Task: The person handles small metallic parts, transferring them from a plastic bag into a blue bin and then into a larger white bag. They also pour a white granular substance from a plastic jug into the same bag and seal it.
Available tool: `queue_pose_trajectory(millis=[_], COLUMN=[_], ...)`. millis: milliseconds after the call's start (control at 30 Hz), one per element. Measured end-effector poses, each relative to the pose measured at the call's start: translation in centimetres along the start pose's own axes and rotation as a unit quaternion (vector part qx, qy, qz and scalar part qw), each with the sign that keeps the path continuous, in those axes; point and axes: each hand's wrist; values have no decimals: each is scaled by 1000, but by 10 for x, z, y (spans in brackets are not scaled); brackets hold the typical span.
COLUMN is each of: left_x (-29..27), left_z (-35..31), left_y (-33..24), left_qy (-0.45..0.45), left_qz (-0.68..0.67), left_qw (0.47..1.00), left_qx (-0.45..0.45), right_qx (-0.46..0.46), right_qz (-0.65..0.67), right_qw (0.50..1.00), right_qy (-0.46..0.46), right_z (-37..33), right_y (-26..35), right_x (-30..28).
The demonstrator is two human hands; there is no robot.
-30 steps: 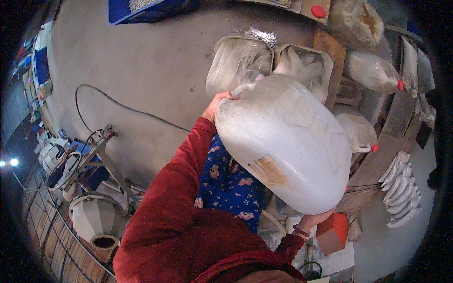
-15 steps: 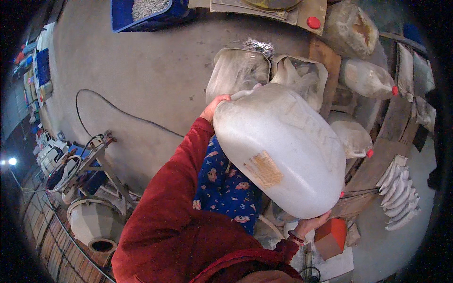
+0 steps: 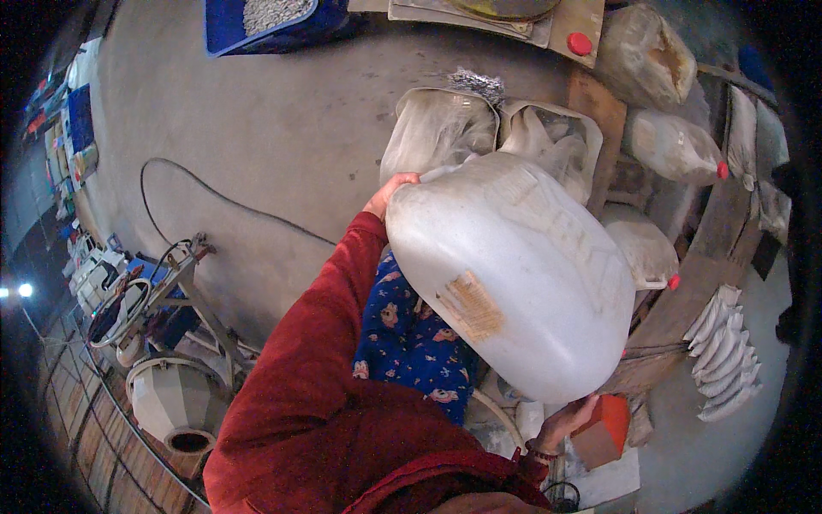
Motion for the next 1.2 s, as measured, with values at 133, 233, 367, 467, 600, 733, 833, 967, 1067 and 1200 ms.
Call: queue_pose_trajectory(millis=[133, 233, 367, 467, 600, 733, 833, 967, 1067, 1200], left_x=[3, 1, -4, -4, 0, 0, -5, -18, -25, -28], left_z=[4, 13, 17, 15, 10, 7, 9, 19, 25, 23], left_y=[-5, -5, -2, -2, -4, -4, 0, 3, 6, 14], left_qy=[8, -27, -12, -25, -20, -31, -34, 31, 37, 46], left_qz=[-3, 21, 23, 20, 26, 9, 21, 23, 33, 29], left_qw=[998, 997, 998, 999, 999, 999, 999, 999, 999, 996], left_qx=[-63, -73, -53, -20, -22, -34, 12, 2, 22, 65], right_qx=[-54, 11, 20, 24, 23, 18, 17, 23, 23, -15], right_qz=[-144, -30, -20, 2, 13, -8, -16, -12, -10, -25], right_qw=[988, 999, 999, 1000, 1000, 1000, 1000, 999, 999, 998], right_qy=[-24, 11, 47, 17, 15, 11, 15, 30, 23, 46], right_z=[-11, -13, -10, -8, -10, -11, -10, -9, -8, -6], right_y=[6, 12, 15, 15, 16, 17, 15, 12, 10, 4], right_x=[4, 2, -2, -1, 4, 2, -3, -9, -12, -21])
Point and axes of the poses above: each hand's wrist, its own z-axis towards the middle knuckle, its own x-axis out of the palm, y = z × x, and after that the axes turned 4 degrees about -x, right-handed
